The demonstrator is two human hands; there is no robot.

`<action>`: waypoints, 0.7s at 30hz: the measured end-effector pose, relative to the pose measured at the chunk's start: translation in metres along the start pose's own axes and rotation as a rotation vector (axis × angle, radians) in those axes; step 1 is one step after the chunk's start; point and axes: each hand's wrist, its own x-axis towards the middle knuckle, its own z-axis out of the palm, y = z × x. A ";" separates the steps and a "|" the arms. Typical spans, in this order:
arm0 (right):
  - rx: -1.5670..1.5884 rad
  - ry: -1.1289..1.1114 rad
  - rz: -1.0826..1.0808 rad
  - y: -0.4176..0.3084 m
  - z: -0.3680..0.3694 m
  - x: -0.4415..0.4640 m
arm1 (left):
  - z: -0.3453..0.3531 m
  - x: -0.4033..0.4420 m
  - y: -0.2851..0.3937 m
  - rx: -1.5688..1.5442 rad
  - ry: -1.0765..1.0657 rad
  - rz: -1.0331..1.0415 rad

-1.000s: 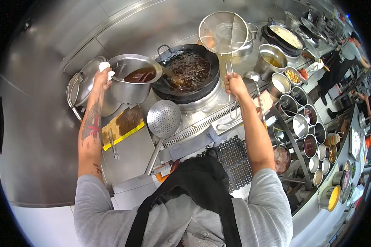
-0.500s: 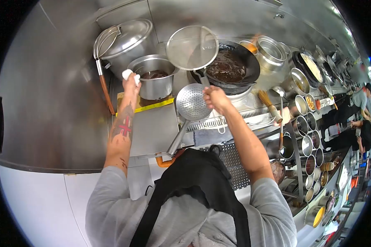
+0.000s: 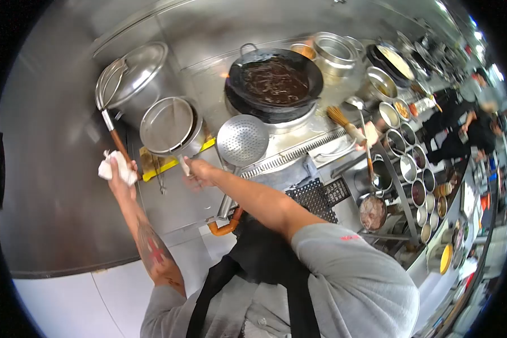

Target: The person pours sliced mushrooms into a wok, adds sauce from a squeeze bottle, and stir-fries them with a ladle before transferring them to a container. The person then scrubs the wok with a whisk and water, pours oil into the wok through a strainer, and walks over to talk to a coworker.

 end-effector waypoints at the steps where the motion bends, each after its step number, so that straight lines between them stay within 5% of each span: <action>1: 0.024 0.012 -0.022 0.005 -0.011 -0.009 | 0.019 -0.022 0.007 0.012 -0.064 0.020; 3: -0.343 0.057 -0.195 0.014 -0.057 -0.034 | 0.085 -0.077 0.011 -0.031 -0.213 0.006; 7: -0.219 -0.056 -0.037 0.069 -0.182 -0.120 | 0.186 -0.149 -0.094 -0.523 -0.483 -0.732; 11: -0.312 0.464 -0.054 0.177 -0.320 -0.210 | 0.317 -0.174 -0.205 -0.396 -0.442 -1.319; 13: -0.182 0.660 -0.049 0.243 -0.379 -0.261 | 0.378 -0.160 -0.275 -0.234 -0.551 -1.268; 17: 0.206 0.847 0.031 0.373 -0.471 -0.359 | 0.493 -0.125 -0.358 -0.035 -0.230 -1.194; 21: 0.349 0.956 0.110 0.445 -0.504 -0.442 | 0.500 -0.099 -0.409 -0.115 -0.168 -1.173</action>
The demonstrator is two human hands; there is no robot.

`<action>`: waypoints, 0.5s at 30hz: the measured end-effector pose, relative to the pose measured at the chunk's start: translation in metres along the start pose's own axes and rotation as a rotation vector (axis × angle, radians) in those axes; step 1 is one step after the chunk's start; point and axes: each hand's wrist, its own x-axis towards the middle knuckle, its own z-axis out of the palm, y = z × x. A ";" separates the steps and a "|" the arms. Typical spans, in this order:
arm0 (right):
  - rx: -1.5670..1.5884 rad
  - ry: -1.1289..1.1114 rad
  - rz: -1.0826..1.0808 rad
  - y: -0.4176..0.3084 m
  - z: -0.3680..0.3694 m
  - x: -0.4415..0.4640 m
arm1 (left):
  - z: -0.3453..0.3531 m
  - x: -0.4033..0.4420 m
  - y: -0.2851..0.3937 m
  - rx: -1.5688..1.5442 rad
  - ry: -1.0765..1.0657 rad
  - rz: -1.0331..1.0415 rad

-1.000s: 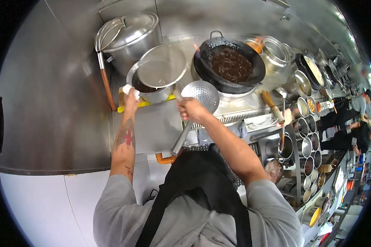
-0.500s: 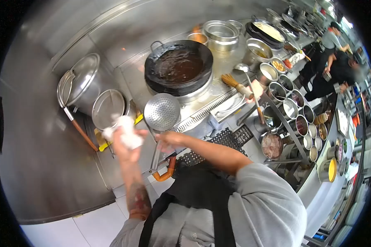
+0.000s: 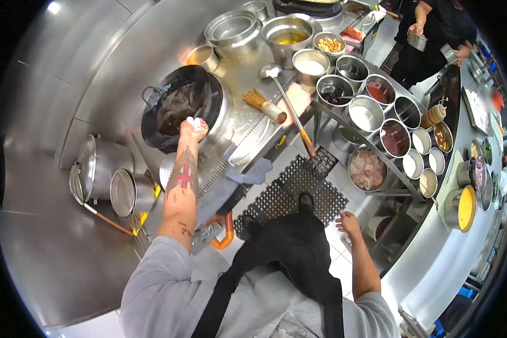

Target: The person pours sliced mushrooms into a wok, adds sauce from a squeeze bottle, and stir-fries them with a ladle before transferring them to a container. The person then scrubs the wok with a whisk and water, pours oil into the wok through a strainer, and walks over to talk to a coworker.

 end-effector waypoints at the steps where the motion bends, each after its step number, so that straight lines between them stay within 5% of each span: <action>1: 0.043 0.026 0.010 0.005 -0.019 0.000 | 0.000 -0.030 -0.013 0.049 0.043 0.036; 4: 0.049 0.013 0.073 0.010 -0.043 0.022 | -0.051 -0.097 -0.045 0.315 0.029 0.136; 8: -0.075 -0.049 -0.083 -0.042 -0.026 0.057 | -0.190 -0.092 -0.101 0.630 0.451 0.529; 10: 0.005 -0.050 -0.128 -0.086 -0.008 0.077 | -0.196 -0.129 -0.130 1.594 0.947 0.392; 15: -0.259 0.161 -0.646 -0.226 0.075 0.111 | -0.178 -0.148 -0.158 1.660 1.171 0.356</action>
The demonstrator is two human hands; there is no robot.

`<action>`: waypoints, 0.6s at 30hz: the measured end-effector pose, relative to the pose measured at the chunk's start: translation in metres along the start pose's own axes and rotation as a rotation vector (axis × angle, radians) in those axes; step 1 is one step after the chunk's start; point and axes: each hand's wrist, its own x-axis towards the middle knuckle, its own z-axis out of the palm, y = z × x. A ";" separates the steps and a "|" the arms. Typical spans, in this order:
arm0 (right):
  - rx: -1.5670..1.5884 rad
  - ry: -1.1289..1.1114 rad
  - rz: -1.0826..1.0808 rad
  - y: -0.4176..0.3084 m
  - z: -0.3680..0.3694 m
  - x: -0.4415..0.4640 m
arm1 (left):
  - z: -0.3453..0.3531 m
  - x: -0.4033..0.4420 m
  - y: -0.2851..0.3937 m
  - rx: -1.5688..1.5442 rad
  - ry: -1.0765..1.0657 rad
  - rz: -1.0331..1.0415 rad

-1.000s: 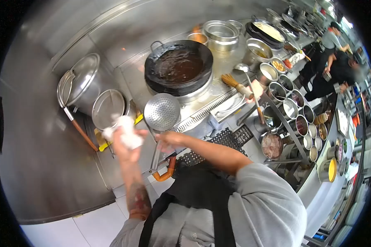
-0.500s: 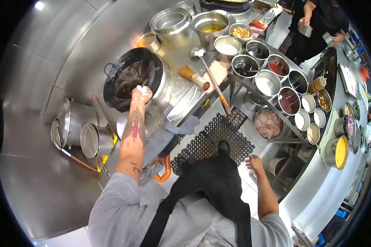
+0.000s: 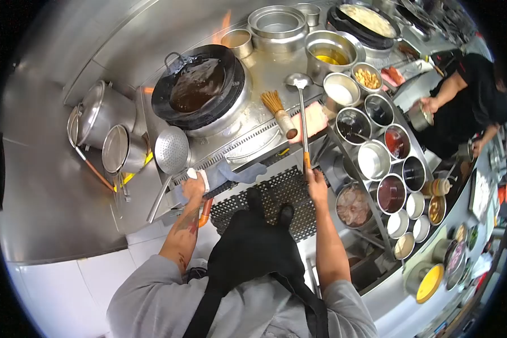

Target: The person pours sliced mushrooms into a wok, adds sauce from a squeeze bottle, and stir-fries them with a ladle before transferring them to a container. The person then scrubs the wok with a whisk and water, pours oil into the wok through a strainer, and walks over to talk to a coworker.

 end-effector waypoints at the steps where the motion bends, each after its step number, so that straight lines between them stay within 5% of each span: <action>1: -0.095 -0.012 -0.068 -0.025 0.014 0.014 | -0.001 0.002 -0.004 -0.021 -0.029 -0.025; 3: -0.408 0.048 -0.022 -0.061 0.031 0.037 | 0.015 0.009 -0.021 -0.053 -0.018 -0.015; 5: -0.362 0.089 -0.202 -0.113 0.029 0.034 | 0.011 0.008 -0.017 -0.022 -0.041 0.031; 7: 0.342 -0.291 0.115 -0.173 0.012 0.035 | 0.004 0.007 -0.016 -0.058 -0.088 0.025; 10: 0.775 -0.443 0.132 -0.252 0.000 0.060 | 0.008 0.010 -0.019 -0.126 0.034 0.038; 13: 0.335 -0.361 -0.109 -0.311 0.007 0.163 | -0.002 -0.004 -0.015 -0.136 0.052 0.021; 15: -0.277 -0.040 -0.290 -0.365 0.008 0.219 | -0.014 -0.004 -0.016 -0.151 0.101 0.015; 18: -0.472 -0.128 -0.286 -0.441 0.014 0.265 | -0.010 -0.001 -0.051 -0.529 0.315 0.291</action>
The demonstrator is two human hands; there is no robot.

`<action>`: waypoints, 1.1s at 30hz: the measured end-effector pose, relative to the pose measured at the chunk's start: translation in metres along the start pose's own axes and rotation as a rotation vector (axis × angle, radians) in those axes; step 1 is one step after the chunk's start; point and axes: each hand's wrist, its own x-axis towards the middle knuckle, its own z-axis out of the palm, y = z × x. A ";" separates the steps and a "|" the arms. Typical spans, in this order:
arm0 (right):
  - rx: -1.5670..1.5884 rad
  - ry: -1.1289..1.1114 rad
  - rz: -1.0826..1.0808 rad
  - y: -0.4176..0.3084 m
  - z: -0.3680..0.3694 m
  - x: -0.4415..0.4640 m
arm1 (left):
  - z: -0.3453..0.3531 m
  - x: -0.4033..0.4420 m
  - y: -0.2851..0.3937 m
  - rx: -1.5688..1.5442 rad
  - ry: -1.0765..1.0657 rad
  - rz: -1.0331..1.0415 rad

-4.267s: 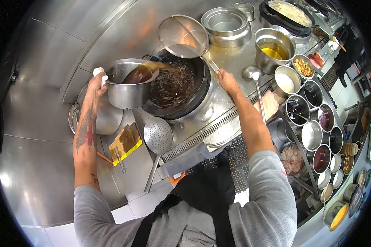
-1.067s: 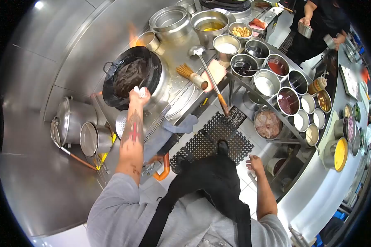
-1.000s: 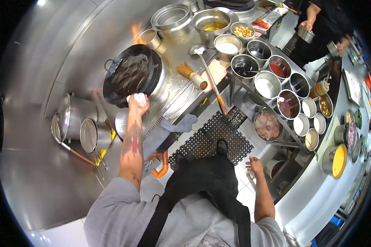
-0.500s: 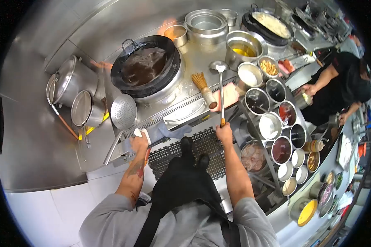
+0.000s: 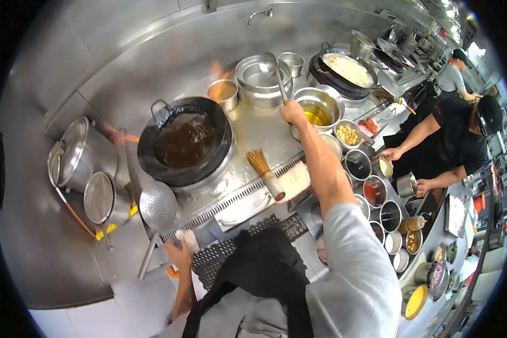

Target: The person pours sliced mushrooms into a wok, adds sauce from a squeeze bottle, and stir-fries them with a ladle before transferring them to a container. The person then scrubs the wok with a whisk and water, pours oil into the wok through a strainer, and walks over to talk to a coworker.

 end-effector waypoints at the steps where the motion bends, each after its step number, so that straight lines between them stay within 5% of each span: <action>1: 0.020 0.008 -0.006 -0.011 -0.002 0.021 | -0.009 -0.001 -0.001 -0.084 0.022 0.008; 3: -0.302 0.033 -0.049 -0.010 0.006 0.071 | -0.036 -0.010 0.007 -0.121 0.015 -0.027; 4: -0.334 0.326 -0.196 0.012 0.035 0.108 | -0.045 -0.018 0.006 -0.074 -0.010 -0.071; 7: -0.389 0.339 -0.200 0.006 0.068 0.159 | -0.058 -0.044 0.001 -0.116 0.081 -0.115; 9: 0.014 0.032 -0.156 0.000 0.054 0.171 | -0.072 -0.065 0.031 -0.181 0.083 -0.203; 11: 1.271 -0.489 0.188 0.017 0.047 0.181 | -0.072 -0.079 0.043 -0.150 0.024 -0.189; 13: 1.685 -0.712 0.317 0.042 0.049 0.158 | -0.057 -0.080 0.059 -0.146 -0.013 -0.163; 21: 1.475 -0.679 0.296 0.069 -0.021 0.039 | 0.000 -0.031 0.124 -0.383 -0.187 -0.049; 25: 0.924 -0.437 0.079 0.104 -0.023 -0.004 | 0.004 -0.002 0.176 -0.596 -0.184 0.052; 27: -0.091 0.291 -0.513 0.121 -0.009 -0.047 | 0.002 0.013 0.192 -0.617 -0.229 0.102; 28: -0.049 0.232 -0.336 0.100 -0.023 -0.104 | -0.002 0.018 0.194 -0.631 -0.268 0.148; 33: -0.070 0.321 -0.129 0.137 0.042 -0.229 | -0.016 0.040 0.188 -0.868 -0.430 0.219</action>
